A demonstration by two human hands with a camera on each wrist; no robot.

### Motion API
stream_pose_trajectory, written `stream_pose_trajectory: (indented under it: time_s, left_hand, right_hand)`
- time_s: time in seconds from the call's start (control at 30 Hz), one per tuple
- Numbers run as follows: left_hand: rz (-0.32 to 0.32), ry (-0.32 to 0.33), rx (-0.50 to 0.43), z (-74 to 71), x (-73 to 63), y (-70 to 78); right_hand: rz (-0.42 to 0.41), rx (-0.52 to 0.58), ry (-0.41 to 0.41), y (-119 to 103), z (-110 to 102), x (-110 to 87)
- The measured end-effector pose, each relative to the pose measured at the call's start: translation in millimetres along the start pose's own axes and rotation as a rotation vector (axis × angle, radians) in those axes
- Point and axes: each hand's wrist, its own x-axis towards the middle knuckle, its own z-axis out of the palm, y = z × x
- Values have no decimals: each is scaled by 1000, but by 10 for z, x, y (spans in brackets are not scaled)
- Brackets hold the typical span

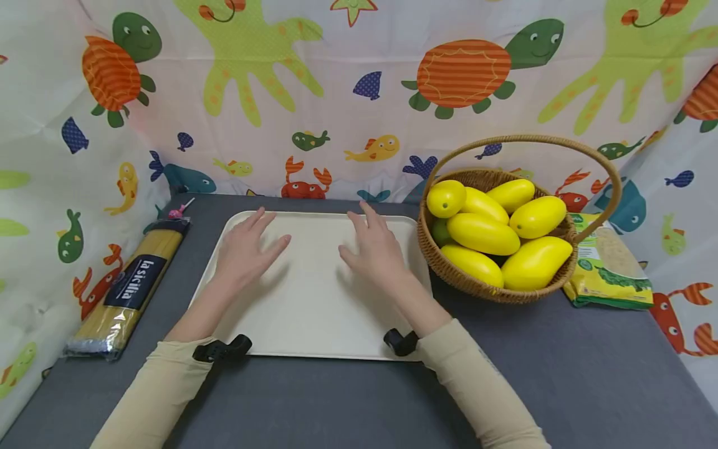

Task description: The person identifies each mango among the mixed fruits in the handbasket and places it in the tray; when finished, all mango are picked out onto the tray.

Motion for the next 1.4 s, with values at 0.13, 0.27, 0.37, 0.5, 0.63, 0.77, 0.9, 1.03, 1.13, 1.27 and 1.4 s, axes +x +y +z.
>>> stream_pose_trajectory:
  time_s: [0.13,0.27,0.37,0.5,0.63,0.77,0.9,1.03,1.13,1.27,1.4]
  left_hand:
    - [18,83,-246,-107,-132,-134]
    - [13,79,-367,-210,-240,-373]
    - [-37,-4,-354,-257,-300,-564]
    - [-125,-151,-312,-271,-370,-751]
    - [-172,-247,-327,-222,-439,-846]
    - [-207,-244,-378,-167,-494,-879]
    - [-234,-223,-424,-139,-516,-885]
    - [-234,-225,-442,-120,-531,-884]
    - [-221,-223,-443,-114,-545,-874]
    - [-214,-222,-443,-112,-554,-873]
    - [-236,-222,-448,-132,-542,-880]
  right_hand:
    - [-145,25,97,0,-503,-189]
    - [-127,-30,191,163,-977,-315]
    - [-45,-74,221,339,-1256,-360]
    - [54,-83,145,542,-1463,-333]
    - [118,-62,-37,672,-1503,-246]
    - [132,-62,-163,741,-1460,-167]
    - [124,-82,-184,779,-1423,-132]
    - [119,-77,-174,803,-1399,-123]
    - [110,-61,-162,820,-1389,-123]
    - [86,-34,-112,840,-1403,-148]
    - [68,1,-57,814,-1479,-216]
